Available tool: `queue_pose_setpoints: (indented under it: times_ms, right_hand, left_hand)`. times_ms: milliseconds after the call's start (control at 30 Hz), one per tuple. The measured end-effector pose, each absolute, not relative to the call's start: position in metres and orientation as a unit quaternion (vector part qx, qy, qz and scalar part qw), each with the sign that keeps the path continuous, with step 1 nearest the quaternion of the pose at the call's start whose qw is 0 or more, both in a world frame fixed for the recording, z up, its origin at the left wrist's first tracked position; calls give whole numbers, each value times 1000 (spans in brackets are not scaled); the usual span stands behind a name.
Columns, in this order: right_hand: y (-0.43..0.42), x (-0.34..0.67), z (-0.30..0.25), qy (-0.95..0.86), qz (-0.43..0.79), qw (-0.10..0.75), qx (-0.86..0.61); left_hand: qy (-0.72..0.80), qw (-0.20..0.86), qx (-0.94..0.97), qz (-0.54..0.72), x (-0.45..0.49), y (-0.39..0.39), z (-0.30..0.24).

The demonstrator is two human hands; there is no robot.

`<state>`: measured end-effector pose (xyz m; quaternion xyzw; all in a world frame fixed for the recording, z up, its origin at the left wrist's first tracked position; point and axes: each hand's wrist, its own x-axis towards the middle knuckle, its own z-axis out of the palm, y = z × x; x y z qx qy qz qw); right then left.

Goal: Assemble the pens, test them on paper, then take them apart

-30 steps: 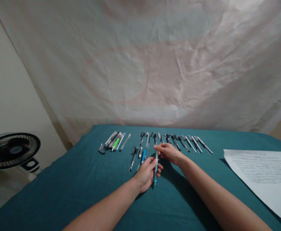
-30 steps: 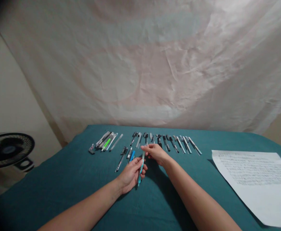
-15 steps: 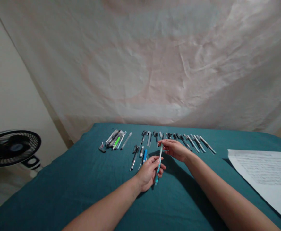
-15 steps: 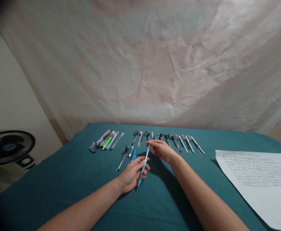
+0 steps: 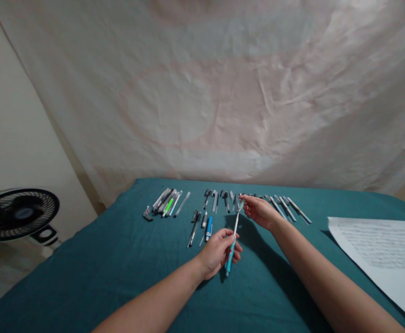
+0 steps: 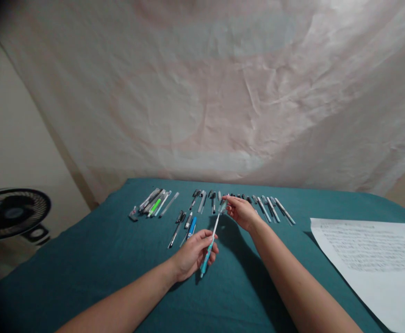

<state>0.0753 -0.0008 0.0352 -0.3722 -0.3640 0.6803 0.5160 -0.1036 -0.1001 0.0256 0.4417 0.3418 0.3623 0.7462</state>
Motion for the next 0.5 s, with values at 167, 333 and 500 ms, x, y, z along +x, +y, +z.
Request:
queue_pose_setpoints:
  times_ms: [167, 333, 500]
  right_hand:
    - [0, 72, 27, -384, 635, 523, -419]
    - [-11, 50, 21, -464, 564, 506, -458]
    - [-17, 23, 8, -527, 523, 472, -475]
  left_hand:
    - [345, 743, 442, 366, -103, -101, 27]
    - [333, 744, 441, 376, -103, -104, 28]
    - [312, 751, 433, 390, -102, -104, 28]
